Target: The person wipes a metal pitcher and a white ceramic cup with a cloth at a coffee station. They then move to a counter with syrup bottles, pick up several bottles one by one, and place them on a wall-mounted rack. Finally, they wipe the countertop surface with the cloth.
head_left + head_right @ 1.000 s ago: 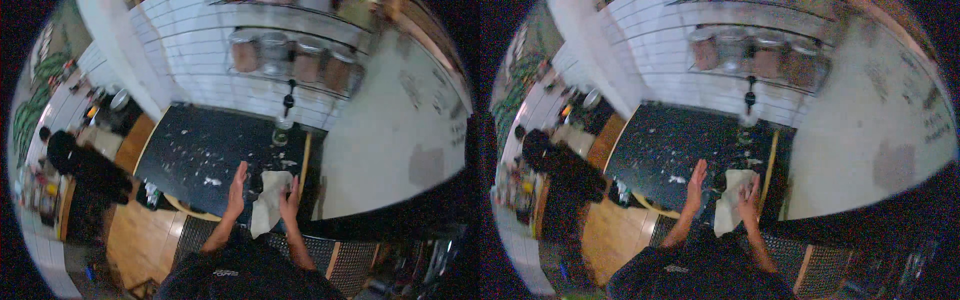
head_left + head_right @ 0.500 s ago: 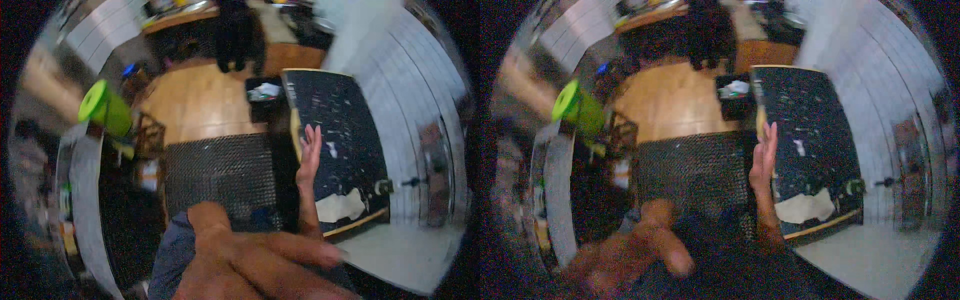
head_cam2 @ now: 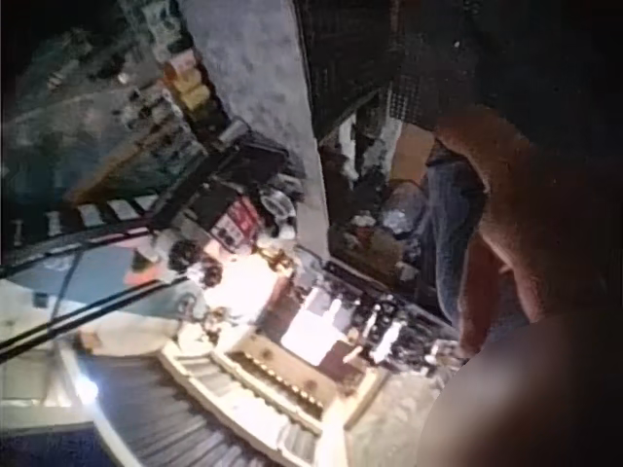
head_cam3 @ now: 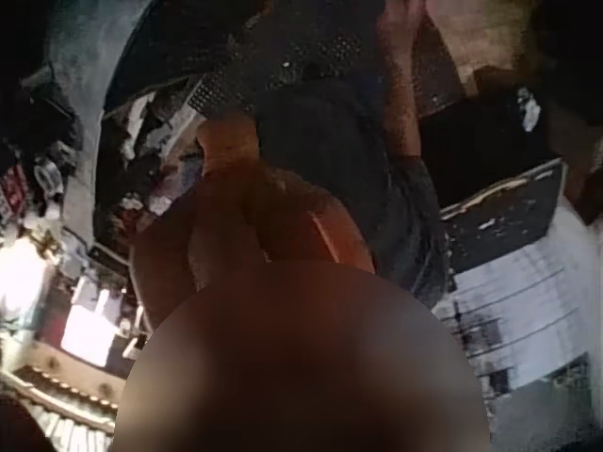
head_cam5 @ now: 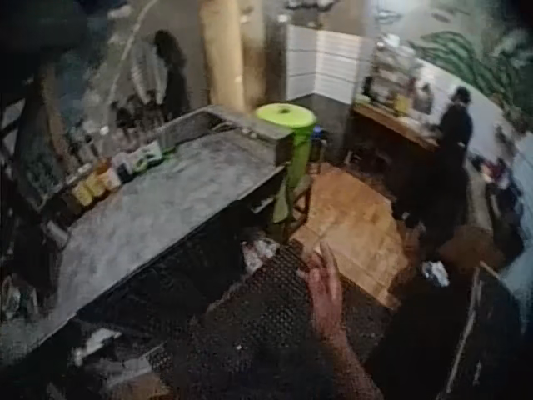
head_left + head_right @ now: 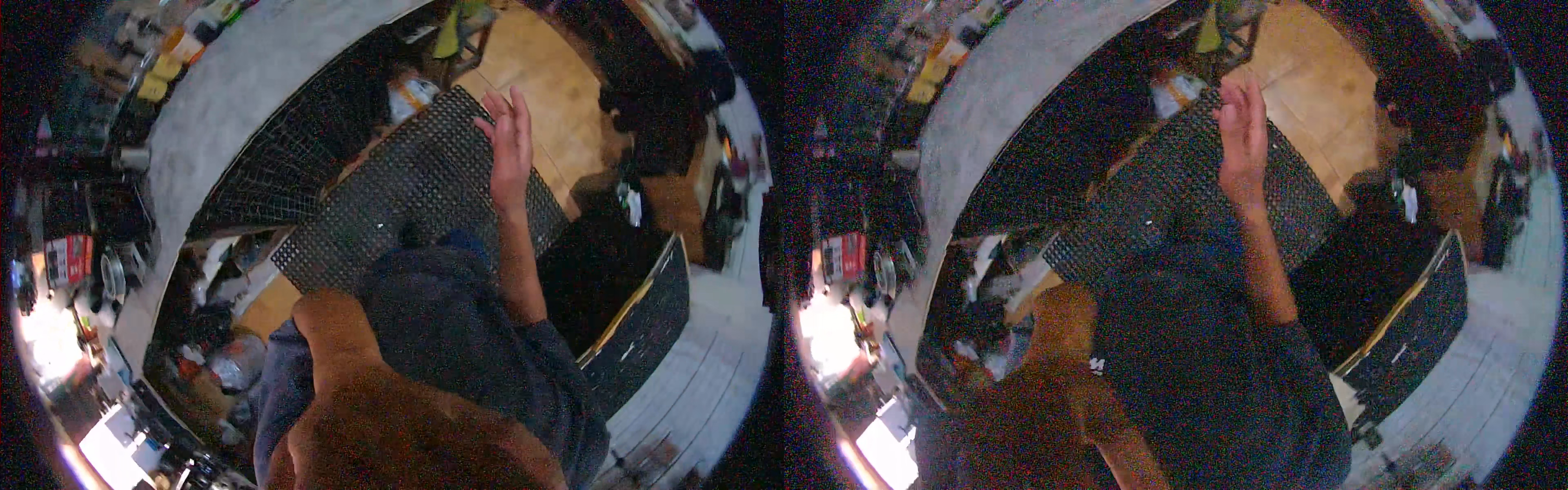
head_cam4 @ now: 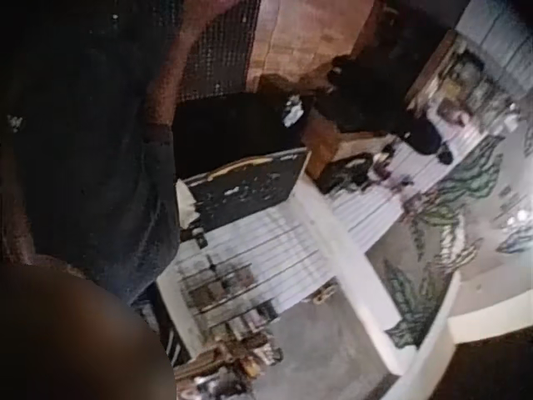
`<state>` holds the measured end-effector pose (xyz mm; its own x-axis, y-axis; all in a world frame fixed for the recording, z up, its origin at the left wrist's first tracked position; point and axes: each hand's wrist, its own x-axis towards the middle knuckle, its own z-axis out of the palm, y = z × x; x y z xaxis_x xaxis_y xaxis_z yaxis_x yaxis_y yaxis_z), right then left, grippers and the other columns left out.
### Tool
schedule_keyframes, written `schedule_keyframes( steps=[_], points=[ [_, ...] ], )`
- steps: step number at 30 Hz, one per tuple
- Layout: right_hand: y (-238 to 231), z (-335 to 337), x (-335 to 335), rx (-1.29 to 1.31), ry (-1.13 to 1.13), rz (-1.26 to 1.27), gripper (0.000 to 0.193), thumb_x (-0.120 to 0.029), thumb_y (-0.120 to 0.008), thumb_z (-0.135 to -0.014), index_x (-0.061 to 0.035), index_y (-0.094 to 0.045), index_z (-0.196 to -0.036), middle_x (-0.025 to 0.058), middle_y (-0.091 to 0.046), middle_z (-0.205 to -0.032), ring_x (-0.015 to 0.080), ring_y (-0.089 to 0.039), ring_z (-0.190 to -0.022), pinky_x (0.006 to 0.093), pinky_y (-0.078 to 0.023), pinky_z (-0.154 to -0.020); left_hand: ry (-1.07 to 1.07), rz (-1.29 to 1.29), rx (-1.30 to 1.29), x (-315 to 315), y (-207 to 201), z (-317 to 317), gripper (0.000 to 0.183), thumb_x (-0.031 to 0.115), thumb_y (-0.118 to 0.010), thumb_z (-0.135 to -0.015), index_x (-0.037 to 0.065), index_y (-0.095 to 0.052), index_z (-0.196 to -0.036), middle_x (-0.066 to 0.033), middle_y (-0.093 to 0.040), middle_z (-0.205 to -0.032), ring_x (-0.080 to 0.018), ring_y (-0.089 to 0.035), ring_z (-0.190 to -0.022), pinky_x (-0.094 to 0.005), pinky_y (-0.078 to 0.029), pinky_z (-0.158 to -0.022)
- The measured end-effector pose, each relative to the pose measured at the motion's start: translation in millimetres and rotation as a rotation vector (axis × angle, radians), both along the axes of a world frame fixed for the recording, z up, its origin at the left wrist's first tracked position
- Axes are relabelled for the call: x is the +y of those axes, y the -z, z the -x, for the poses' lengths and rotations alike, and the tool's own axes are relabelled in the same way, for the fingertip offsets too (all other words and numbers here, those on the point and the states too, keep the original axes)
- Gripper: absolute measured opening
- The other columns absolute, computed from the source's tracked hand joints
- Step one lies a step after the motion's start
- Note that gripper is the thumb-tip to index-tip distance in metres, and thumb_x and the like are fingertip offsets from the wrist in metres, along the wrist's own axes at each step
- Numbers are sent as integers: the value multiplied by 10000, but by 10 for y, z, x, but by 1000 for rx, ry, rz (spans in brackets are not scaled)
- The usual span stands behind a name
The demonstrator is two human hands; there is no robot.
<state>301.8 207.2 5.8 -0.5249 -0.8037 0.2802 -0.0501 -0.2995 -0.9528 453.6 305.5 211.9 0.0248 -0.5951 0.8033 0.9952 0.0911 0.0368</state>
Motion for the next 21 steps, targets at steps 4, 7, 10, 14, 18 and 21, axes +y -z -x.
schedule_keyframes(
  steps=[4,7,10,14,18,21],
  points=[
    [12,-310,-755,-15,-150,-11,543,-302,-405,-1029,-14,-257,-1465,207,-449,-1386,290,-452,-1282,417,-423,-1006,-145,-26,28,-582,40,-208,807,674,-359,-903,20,-439,-1370,-329,-456,-1294,-494,-481,-1155,-580,-390,-959],
    [3,-529,-1325,-31,-226,-15,536,-295,-414,-1026,-10,-272,-1457,202,-461,-1375,287,-458,-1276,415,-428,-1000,-251,-37,24,-1052,21,-296,816,678,-352,-902,17,-434,-1373,-325,-450,-1302,-489,-478,-1162,-575,-388,-963],
    [11,-778,-1974,-29,-319,-8,538,-294,-424,-1022,1,-280,-1448,200,-468,-1369,291,-464,-1271,418,-429,-997,-366,-39,5,-1534,-12,-370,824,683,-345,-900,15,-428,-1375,-321,-445,-1311,-483,-476,-1169,-570,-386,-968],
    [21,-1193,-2920,-118,-427,43,520,-233,-472,-1006,-3,-303,-1441,179,-507,-1334,251,-488,-1229,381,-463,-961,-497,-28,-16,-2222,-14,-542,835,689,-336,-899,11,-421,-1379,-316,-438,-1322,-475,-473,-1178,-563,-383,-975],
    [-168,-1578,-3806,-92,-555,49,544,-295,-456,-1009,4,-297,-1435,202,-488,-1353,302,-483,-1254,426,-441,-971,-625,7,-33,-2874,-113,-687,846,695,-327,-897,7,-414,-1383,-311,-431,-1333,-468,-469,-1187,-557,-379,-981],
    [-233,-1785,-4268,-48,-597,45,546,-307,-462,-1007,-6,-303,-1434,194,-504,-1339,293,-492,-1242,410,-449,-960,-691,7,-40,-3235,-149,-905,855,700,-320,-896,5,-409,-1385,-308,-426,-1341,-462,-467,-1194,-552,-377,-986]
  ],
)
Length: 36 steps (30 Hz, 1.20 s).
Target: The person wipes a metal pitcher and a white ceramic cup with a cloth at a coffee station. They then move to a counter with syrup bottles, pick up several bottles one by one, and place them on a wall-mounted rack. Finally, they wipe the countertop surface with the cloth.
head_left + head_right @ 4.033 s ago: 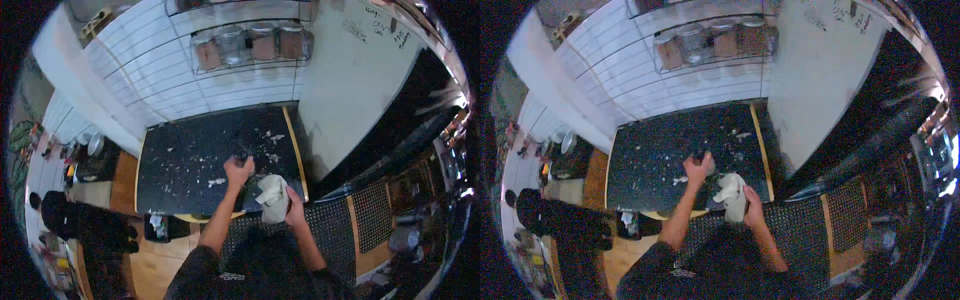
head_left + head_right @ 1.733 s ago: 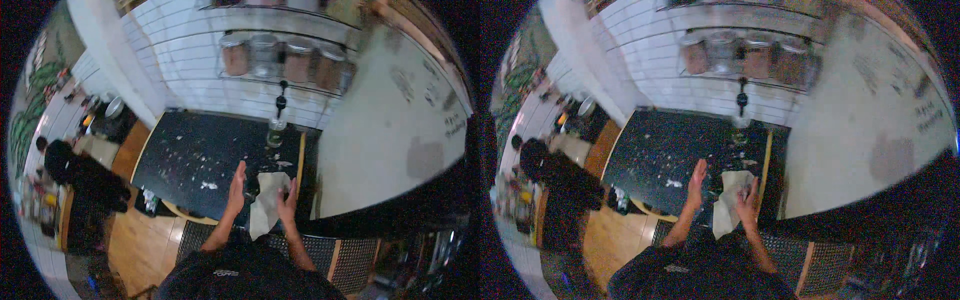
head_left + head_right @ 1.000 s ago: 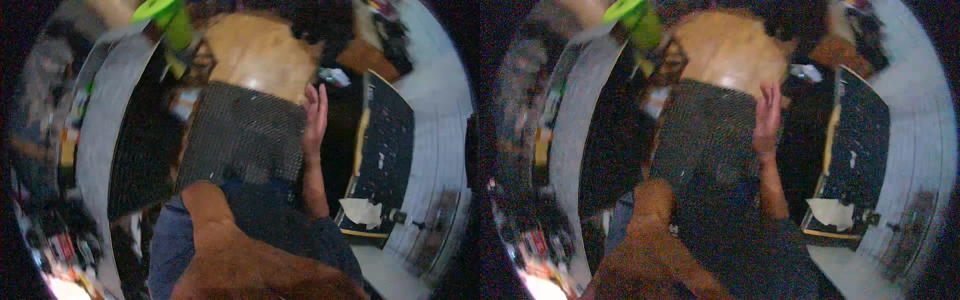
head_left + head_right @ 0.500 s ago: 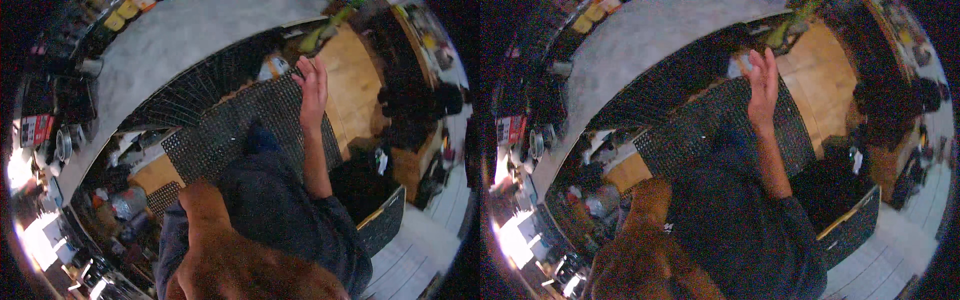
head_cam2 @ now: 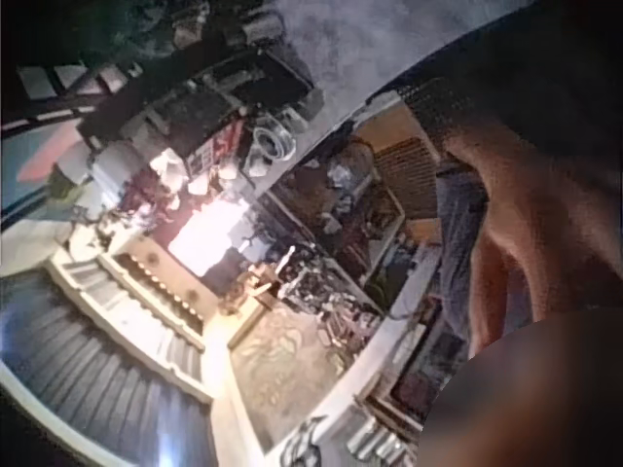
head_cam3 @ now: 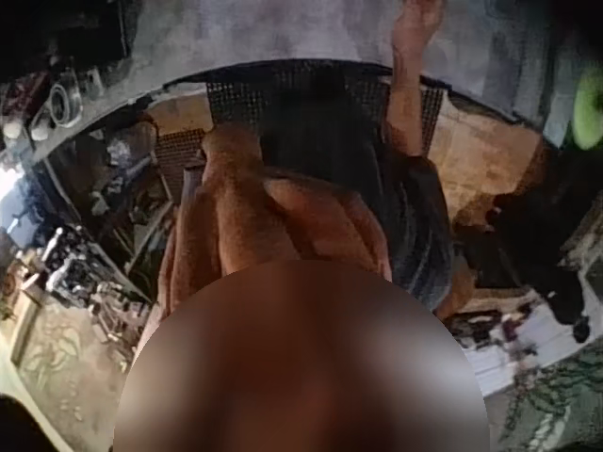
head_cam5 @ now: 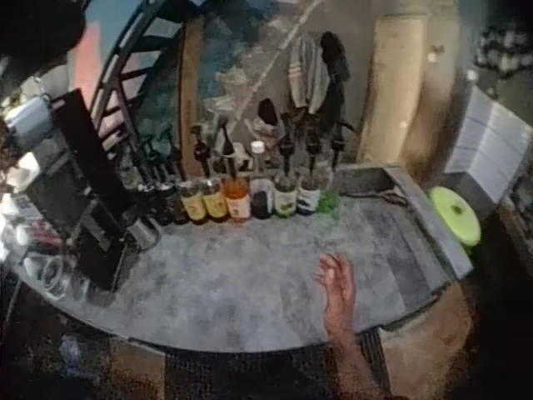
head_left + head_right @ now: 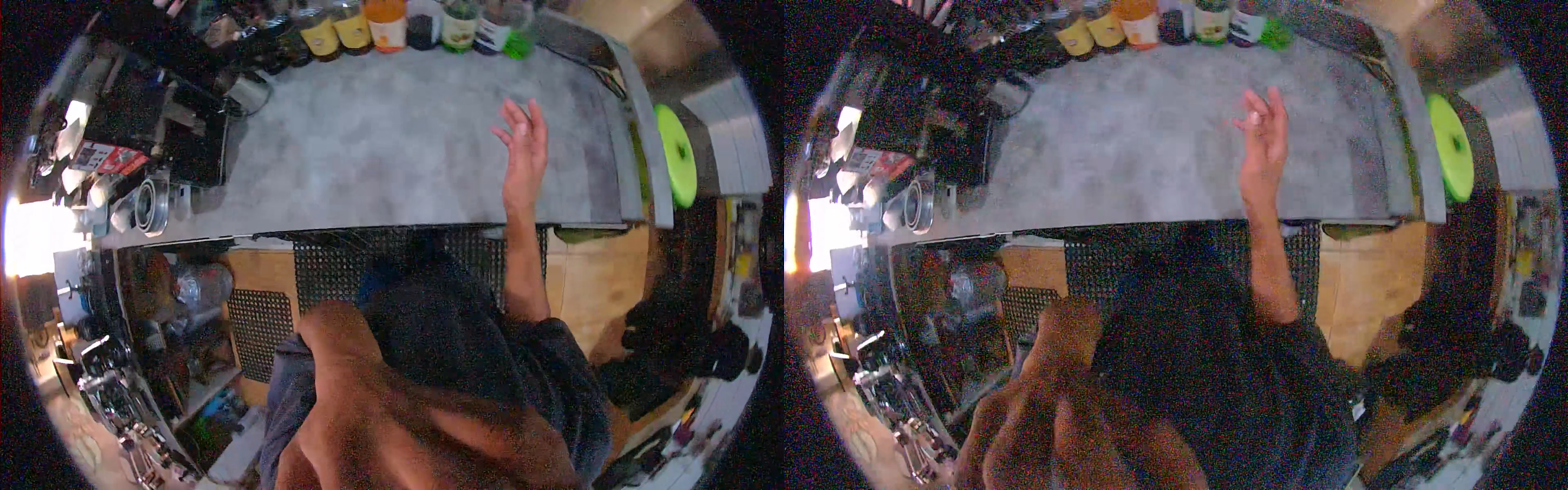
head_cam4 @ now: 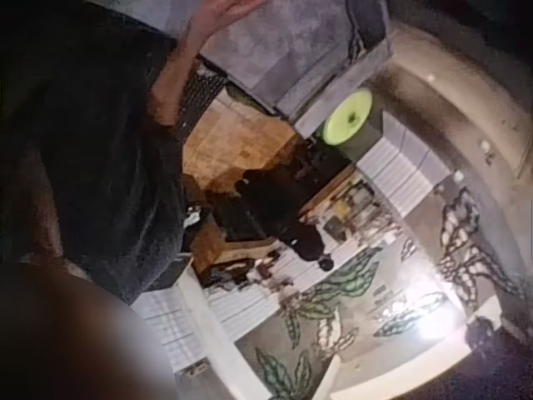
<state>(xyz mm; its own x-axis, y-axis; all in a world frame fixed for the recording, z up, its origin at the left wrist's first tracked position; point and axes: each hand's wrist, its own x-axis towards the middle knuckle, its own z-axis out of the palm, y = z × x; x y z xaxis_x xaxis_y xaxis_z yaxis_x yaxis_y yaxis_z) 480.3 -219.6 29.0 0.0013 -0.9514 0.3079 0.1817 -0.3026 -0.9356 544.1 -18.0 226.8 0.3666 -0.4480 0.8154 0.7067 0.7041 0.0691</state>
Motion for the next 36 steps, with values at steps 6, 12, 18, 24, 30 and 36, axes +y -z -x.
schedule_keyframes(
  steps=[6,12,18,24,30,36],
  points=[
    [-69,-427,-445,24,-40,4,549,-316,-470,-1005,-20,-305,-1438,178,-515,-1326,279,-503,-1225,402,-447,-963,-41,30,-8,-446,-63,-465,871,709,-306,-894,-1,-399,-1391,-300,-415,-1358,-451,-462,-1207,-542,-372,-996],
    [-32,-733,-443,-12,-18,-25,558,-321,-478,-1002,-19,-304,-1438,170,-512,-1321,266,-507,-1214,398,-451,-957,-32,109,-35,-537,-168,-794,888,718,-292,-892,-6,-389,-1396,-292,-404,-1374,-439,-457,-1221,-532,-368,-1005],
    [-64,-753,-465,-22,32,0,540,-297,-469,-1005,-16,-307,-1436,179,-506,-1320,270,-503,-1216,407,-456,-953,64,170,-68,-611,-198,-961,905,727,-278,-889,-12,-378,-1402,-285,-394,-1391,-428,-452,-1234,-522,-363,-1015],
    [-62,-627,-488,13,76,44,534,-289,-469,-1006,-19,-307,-1438,174,-509,-1319,271,-510,-1210,411,-460,-951,106,141,-93,-547,-185,-882,922,736,-263,-887,-17,-368,-1407,-277,-383,-1408,-416,-447,-1248,-512,-358,-1025],
    [-116,-387,-843,30,139,77,533,-286,-522,-992,-25,-345,-1421,131,-545,-1290,232,-537,-1174,373,-450,-952,113,89,-116,-502,-176,-746,938,746,-249,-885,-23,-357,-1412,-270,-372,-1425,-405,-443,-1262,-502,-353,-1034],
    [-254,21,-2240,211,495,227,672,-367,-684,-873,74,-428,-1311,192,-610,-1149,271,-572,-1102,357,-435,-963,71,28,-165,-425,-206,-518,955,755,-235,-883,-28,-347,-1418,-262,-362,-1441,-394,-438,-1275,-492,-349,-1044]
  ],
)
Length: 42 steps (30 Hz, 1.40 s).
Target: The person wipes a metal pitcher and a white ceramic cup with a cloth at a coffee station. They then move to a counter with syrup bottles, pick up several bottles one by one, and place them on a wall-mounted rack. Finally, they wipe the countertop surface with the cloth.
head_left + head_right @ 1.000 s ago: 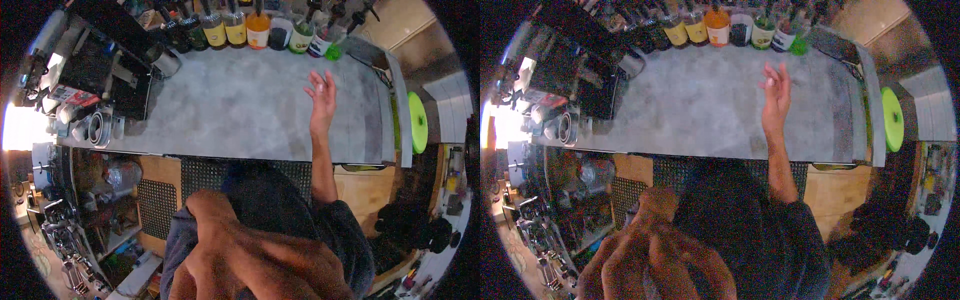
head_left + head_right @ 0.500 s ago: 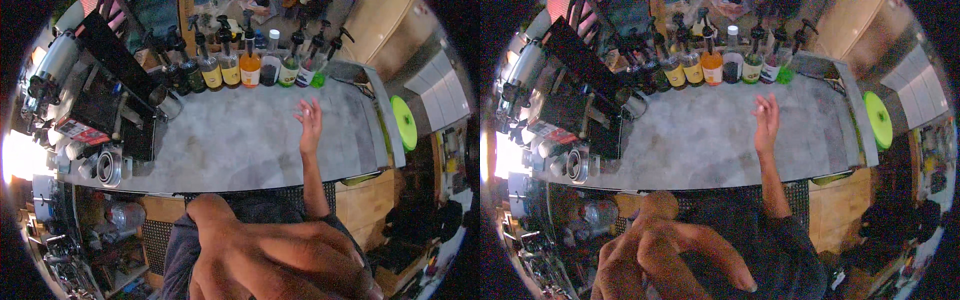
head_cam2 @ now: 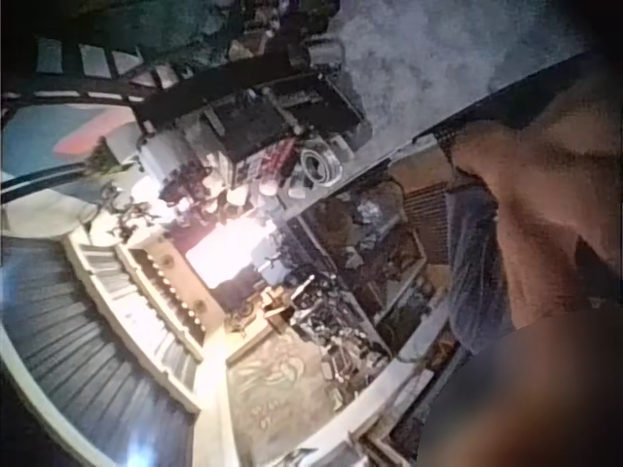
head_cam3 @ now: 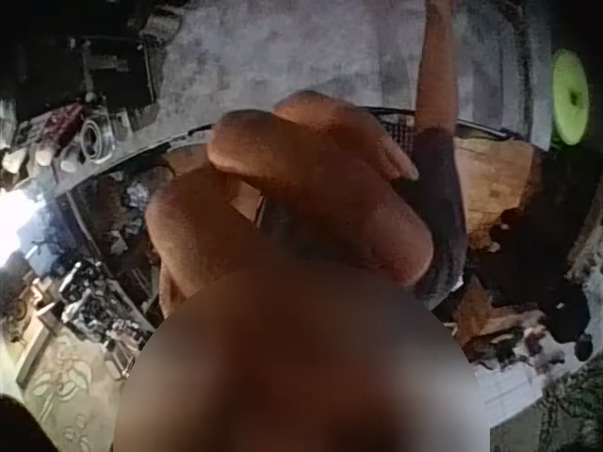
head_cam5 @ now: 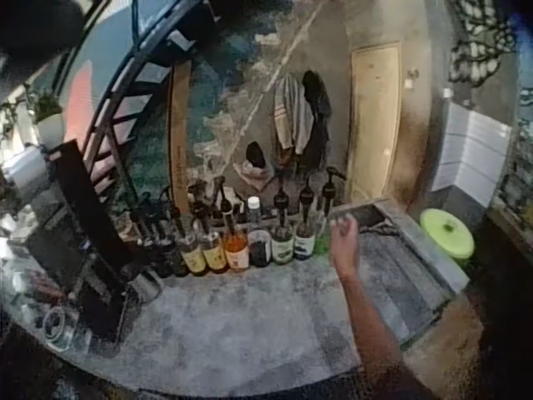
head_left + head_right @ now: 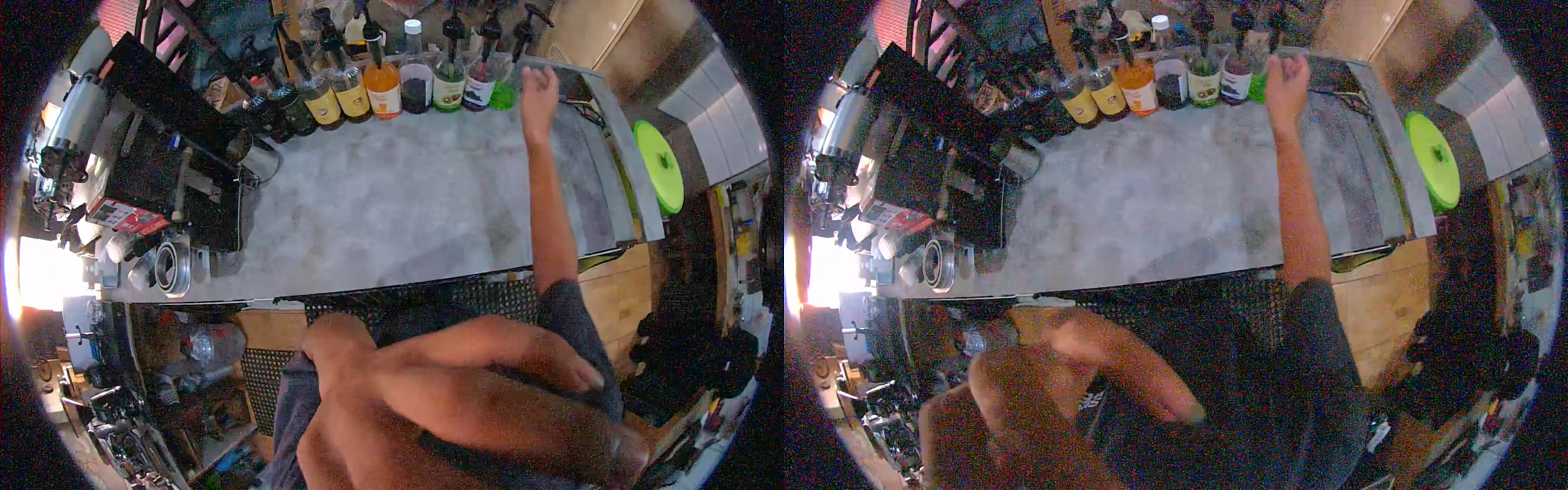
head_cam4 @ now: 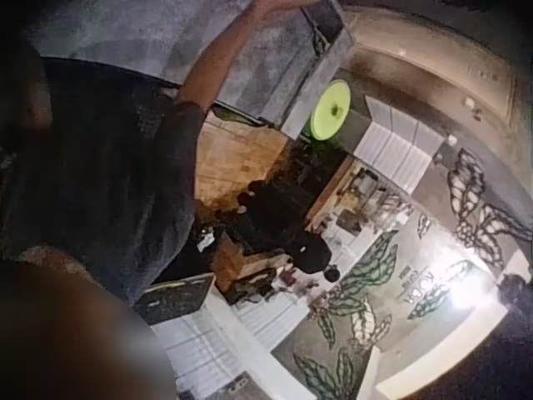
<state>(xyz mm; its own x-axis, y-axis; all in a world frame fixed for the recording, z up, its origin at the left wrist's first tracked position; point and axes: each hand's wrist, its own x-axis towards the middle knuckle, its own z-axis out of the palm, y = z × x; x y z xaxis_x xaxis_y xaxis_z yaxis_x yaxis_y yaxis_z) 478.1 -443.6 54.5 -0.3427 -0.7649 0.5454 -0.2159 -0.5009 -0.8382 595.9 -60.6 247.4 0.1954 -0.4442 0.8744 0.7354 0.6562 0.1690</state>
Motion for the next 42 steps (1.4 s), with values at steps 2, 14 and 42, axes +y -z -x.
schedule_keyframes(
  steps=[2,14,42],
  points=[
    [52,386,-639,193,170,-62,824,-496,-737,-771,81,-461,-1291,250,-592,-1178,353,-563,-1130,405,-425,-989,-5,-36,-22,-78,18,16,961,758,-231,-882,-30,-344,-1420,-260,-358,-1447,-390,-436,-1280,-489,-347,-1047],
    [83,312,-1775,457,77,-155,854,-593,-752,-697,8,-500,-1250,223,-602,-1181,386,-574,-1115,436,-442,-942,-675,-1060,-408,-153,1411,-567,976,778,-216,-868,31,-225,-1496,-219,-251,-1529,-379,-277,-1398,-512,-237,-1114],
    [-122,1327,4114,56,661,-341,681,-347,-744,-822,-12,-429,-1323,182,-652,-1054,360,-630,-1013,425,-484,-883,320,-858,-819,-347,2291,-262,673,507,-254,-1017,-16,-333,-1433,-206,-455,-1395,-310,-463,-1284,-430,-356,-1063]
  ],
)
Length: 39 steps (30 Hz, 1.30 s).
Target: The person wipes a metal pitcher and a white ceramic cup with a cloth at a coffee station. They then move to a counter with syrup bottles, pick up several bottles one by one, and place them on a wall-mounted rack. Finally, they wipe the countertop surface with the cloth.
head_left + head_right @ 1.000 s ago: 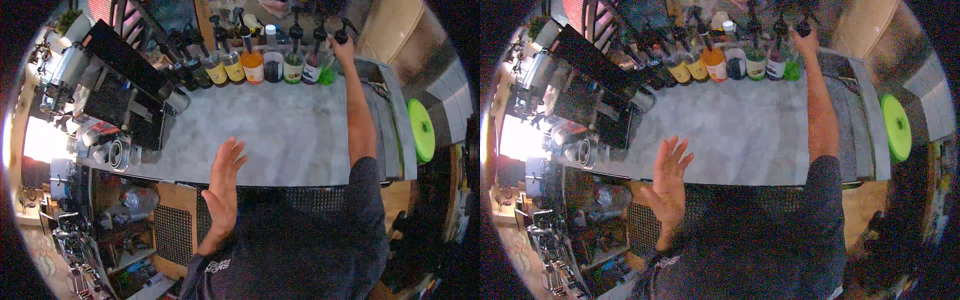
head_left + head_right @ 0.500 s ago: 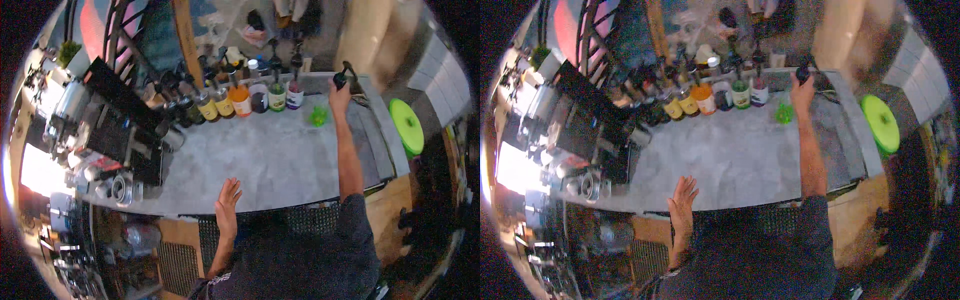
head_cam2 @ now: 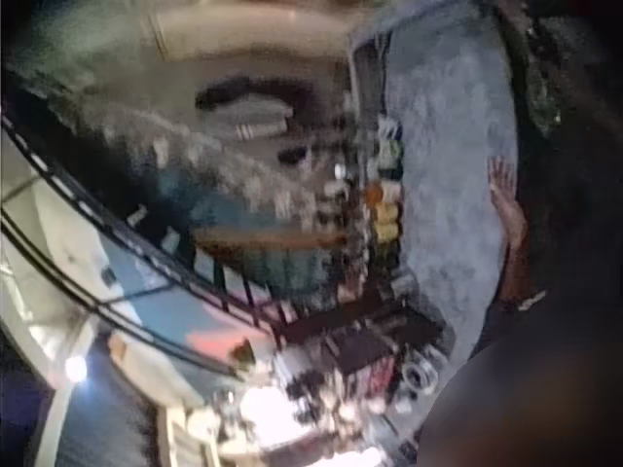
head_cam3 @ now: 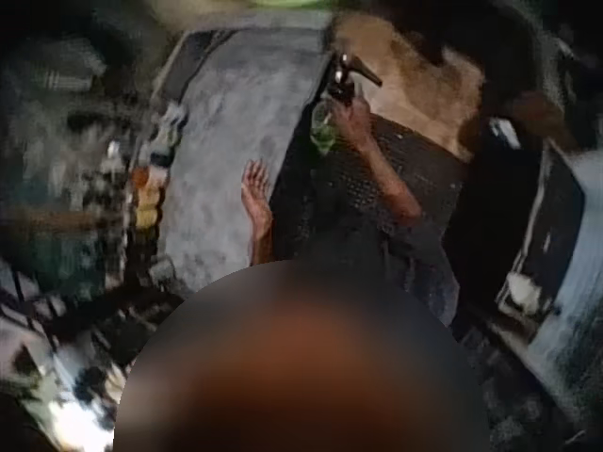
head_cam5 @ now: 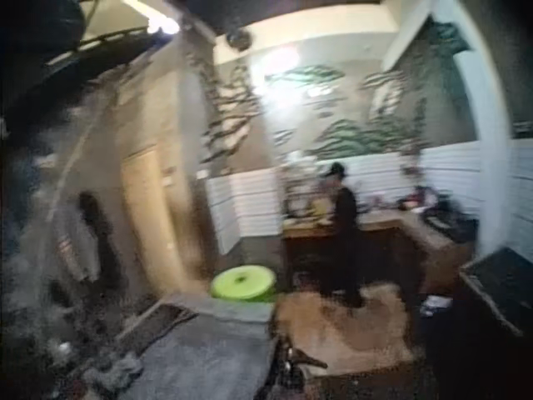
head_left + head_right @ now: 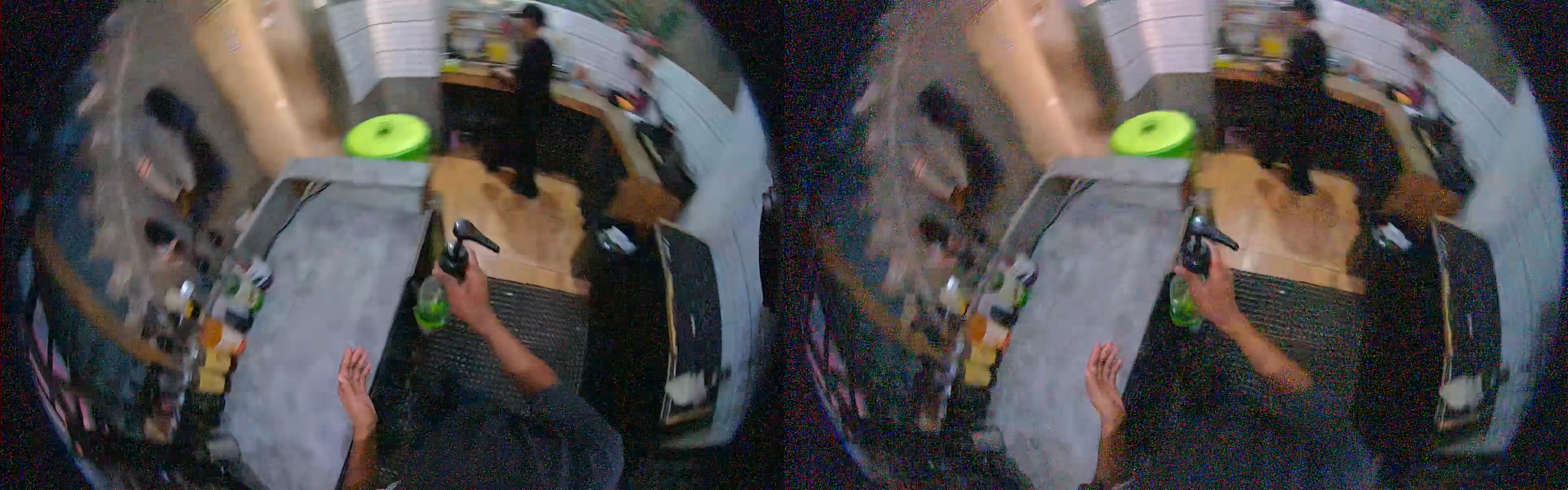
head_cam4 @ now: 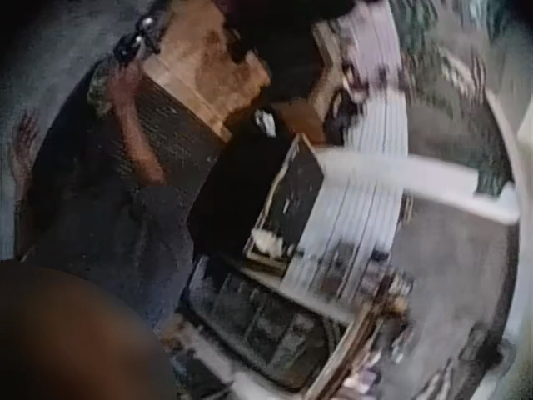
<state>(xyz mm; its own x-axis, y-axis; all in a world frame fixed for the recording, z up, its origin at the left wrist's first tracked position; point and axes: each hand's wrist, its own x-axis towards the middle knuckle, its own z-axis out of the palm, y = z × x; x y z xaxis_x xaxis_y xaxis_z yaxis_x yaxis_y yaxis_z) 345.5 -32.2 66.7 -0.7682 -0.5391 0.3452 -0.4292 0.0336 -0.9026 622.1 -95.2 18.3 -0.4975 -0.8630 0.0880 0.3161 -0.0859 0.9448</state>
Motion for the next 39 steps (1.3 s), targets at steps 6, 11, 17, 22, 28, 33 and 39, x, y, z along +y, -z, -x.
schedule_keyframes(
  steps=[6,11,17,22,28,33,39],
  points=[
    [76,208,2185,-21,461,94,623,-337,-767,-802,-18,-486,-1258,152,-670,-1007,273,-668,-924,381,-514,-830,388,28,134,832,7,1176,640,459,-242,-1028,-28,-320,-1435,-211,-470,-1381,-323,-475,-1275,-444,-388,-1044],
    [-70,360,4063,8,907,30,540,-191,-766,-800,-24,-507,-1242,87,-678,-971,175,-654,-887,325,-514,-809,775,29,254,2169,127,2228,741,554,-226,-997,-22,-276,-1460,-238,-396,-1440,-348,-415,-1327,-475,-322,-1085],
    [-374,622,5920,23,1357,33,598,-286,-798,-764,-46,-531,-1242,134,-686,-990,264,-671,-928,364,-511,-836,1120,51,333,3839,-28,3378,922,697,-263,-916,-27,-204,-1484,-236,-301,-1501,-385,-316,-1379,-507,-236,-1119],
    [-331,1062,7123,45,1626,-5,643,-287,-803,-758,-10,-519,-1263,184,-683,-992,299,-670,-930,379,-510,-839,1330,71,332,4832,65,4078,925,703,-279,-905,-11,-207,-1489,-233,-300,-1504,-381,-315,-1381,-509,-235,-1116],
    [-300,1823,8611,228,2014,-193,604,-316,-799,-761,32,-553,-1187,186,-683,-964,321,-670,-856,395,-510,-788,1485,29,260,5603,257,5027,935,707,-314,-895,-9,-213,-1488,-216,-291,-1515,-372,-304,-1390,-506,-216,-1121],
    [-234,2448,9803,231,2221,-153,407,-246,-794,-768,8,-611,-1027,155,-678,-876,268,-661,-802,370,-497,-742,1481,22,260,6184,148,5845,951,712,-347,-880,-9,-219,-1486,-213,-284,-1518,-364,-292,-1396,-504,-197,-1137],
    [0,2995,10830,282,2336,-156,412,-281,-803,-751,-11,-600,-987,160,-669,-810,356,-658,-756,402,-497,-694,1541,128,303,6974,-227,6543,873,638,-361,-921,-7,-210,-1489,-207,-290,-1514,-339,-291,-1401,-492,-212,-1148]
  ],
)
